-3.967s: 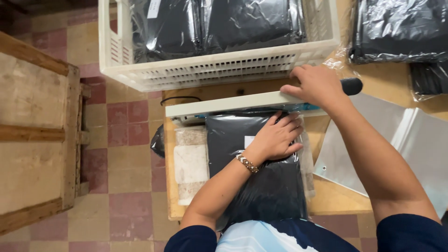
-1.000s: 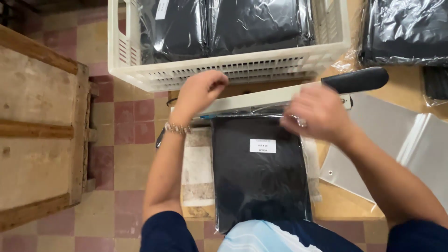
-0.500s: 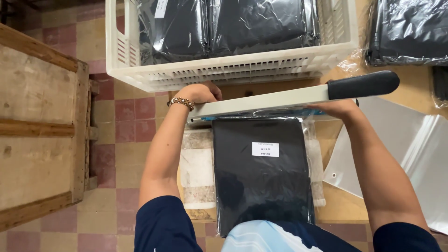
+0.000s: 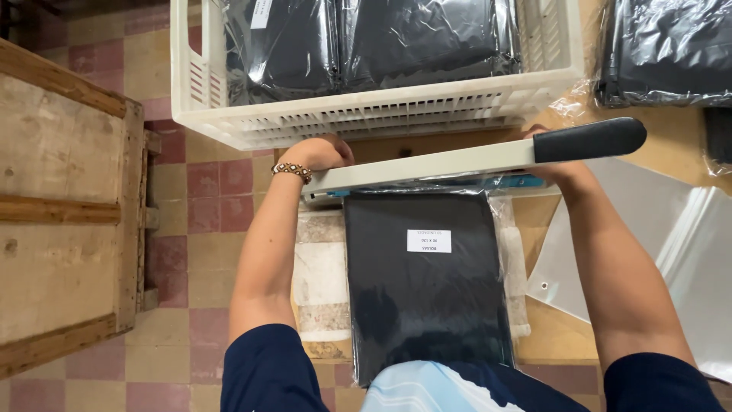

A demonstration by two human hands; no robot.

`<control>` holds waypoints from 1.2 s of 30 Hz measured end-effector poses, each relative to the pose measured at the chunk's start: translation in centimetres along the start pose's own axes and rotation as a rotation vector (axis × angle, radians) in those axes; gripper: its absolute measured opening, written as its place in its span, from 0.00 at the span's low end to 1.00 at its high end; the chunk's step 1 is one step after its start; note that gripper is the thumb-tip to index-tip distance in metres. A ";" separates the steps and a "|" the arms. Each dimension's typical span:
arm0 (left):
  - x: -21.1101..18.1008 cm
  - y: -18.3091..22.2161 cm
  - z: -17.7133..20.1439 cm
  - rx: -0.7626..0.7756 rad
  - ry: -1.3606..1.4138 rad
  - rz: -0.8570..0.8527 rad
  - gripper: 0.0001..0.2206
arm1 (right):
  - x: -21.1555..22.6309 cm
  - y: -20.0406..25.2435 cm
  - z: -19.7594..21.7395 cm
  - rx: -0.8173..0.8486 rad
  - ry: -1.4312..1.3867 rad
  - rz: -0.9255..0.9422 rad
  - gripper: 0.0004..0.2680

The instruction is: Seal black plastic bags using a manual heat sealer and stack them.

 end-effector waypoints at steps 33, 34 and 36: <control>-8.7 -11.1 -3.1 0.193 -0.079 -0.281 0.12 | 18.7 3.8 7.2 0.086 0.491 0.336 0.16; -8.3 -12.2 -3.3 0.161 -0.110 -0.316 0.11 | 18.3 3.6 7.0 0.107 0.534 0.314 0.17; -8.2 -12.1 -3.5 0.147 -0.109 -0.317 0.11 | 17.4 2.7 6.0 0.128 0.542 0.305 0.18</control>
Point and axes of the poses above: each hand's wrist, its own y-axis away from the middle knuckle, its own z-axis out of the back of the hand, x = y × z, the point moved 2 cm from there along -y, towards the middle knuckle, and after that the axes turned 3 degrees about -y, right-handed, at the moved point
